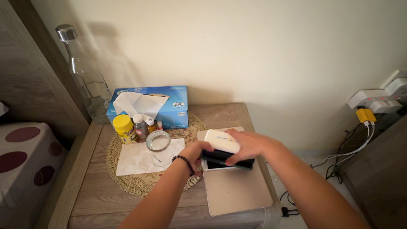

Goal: The person clears a bedside table and then empties the contents of two drawers in a nightstand. They move items such as a laptop, phone, tissues, and bottles onto the bed, then remove boxes, packets, and cables from the drawers, placing them on the nightstand surface.

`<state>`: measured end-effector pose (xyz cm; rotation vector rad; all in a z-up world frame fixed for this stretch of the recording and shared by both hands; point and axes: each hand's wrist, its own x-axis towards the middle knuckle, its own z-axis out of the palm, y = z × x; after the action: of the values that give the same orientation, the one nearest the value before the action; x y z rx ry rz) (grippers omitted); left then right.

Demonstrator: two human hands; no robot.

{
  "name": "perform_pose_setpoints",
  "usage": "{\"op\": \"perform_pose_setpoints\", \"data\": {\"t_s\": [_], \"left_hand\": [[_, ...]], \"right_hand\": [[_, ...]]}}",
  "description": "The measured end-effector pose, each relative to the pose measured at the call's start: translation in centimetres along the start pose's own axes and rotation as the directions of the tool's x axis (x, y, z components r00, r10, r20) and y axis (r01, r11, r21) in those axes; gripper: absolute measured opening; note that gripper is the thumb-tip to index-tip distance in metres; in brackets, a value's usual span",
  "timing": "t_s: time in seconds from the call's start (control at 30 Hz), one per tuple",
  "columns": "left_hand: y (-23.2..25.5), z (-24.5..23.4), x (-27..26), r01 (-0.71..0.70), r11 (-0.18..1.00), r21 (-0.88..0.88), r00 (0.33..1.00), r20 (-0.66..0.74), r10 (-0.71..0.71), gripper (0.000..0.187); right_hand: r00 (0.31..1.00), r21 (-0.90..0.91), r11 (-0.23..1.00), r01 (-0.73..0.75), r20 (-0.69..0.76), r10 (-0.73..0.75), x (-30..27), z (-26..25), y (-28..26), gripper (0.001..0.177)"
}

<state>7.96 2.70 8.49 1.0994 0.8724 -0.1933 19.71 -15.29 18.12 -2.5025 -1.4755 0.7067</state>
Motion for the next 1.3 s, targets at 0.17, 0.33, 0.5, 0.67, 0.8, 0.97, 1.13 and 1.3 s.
{"op": "perform_pose_setpoints", "data": {"t_s": [0.17, 0.33, 0.5, 0.67, 0.8, 0.97, 1.13, 1.3], "left_hand": [[0.9, 0.1, -0.4, 0.045, 0.999, -0.023, 0.996, 0.072, -0.043, 0.051], [-2.4, 0.1, 1.0, -0.12, 0.985, 0.121, 0.991, 0.072, 0.112, 0.06], [-2.7, 0.6, -0.8, -0.026, 0.984, 0.175, 1.0, 0.008, 0.025, 0.075], [-2.4, 2.2, -1.7, -0.106, 0.99, 0.097, 0.992, -0.064, 0.112, 0.086], [-2.9, 3.0, -0.9, -0.256, 0.964, 0.067, 0.965, -0.032, 0.259, 0.091], [-3.7, 4.3, -1.1, -0.214, 0.961, -0.172, 0.977, -0.026, 0.213, 0.095], [-5.6, 5.7, 0.3, -0.33, 0.931, 0.157, 0.811, -0.457, 0.365, 0.104], [-6.4, 6.4, -1.3, -0.373, 0.925, 0.078, 0.769, -0.531, 0.355, 0.09]], "right_hand": [[0.98, 0.174, 0.97, -0.167, 0.134, 0.144, 0.6, 1.0, 2.1, 0.112], [0.994, 0.248, 0.968, -0.05, 0.106, 0.024, 0.5, 1.9, 4.1, 0.106], [0.976, 0.486, 0.846, -0.219, 0.126, 0.18, -0.7, 2.5, 3.1, 0.096], [0.882, 0.523, 0.713, -0.468, 0.23, 0.411, -1.2, 2.4, 2.1, 0.093], [0.88, 0.585, 0.668, -0.461, 0.202, 0.43, -1.4, 3.6, 3.2, 0.089], [0.935, 0.755, 0.572, -0.32, 0.155, 0.319, -1.5, 4.9, 5.7, 0.088], [0.889, 0.711, 0.58, -0.398, 0.142, 0.435, -2.2, 4.7, 4.8, 0.086], [0.913, 0.722, 0.616, -0.315, 0.054, 0.404, -3.7, 4.5, 3.2, 0.083]]}}
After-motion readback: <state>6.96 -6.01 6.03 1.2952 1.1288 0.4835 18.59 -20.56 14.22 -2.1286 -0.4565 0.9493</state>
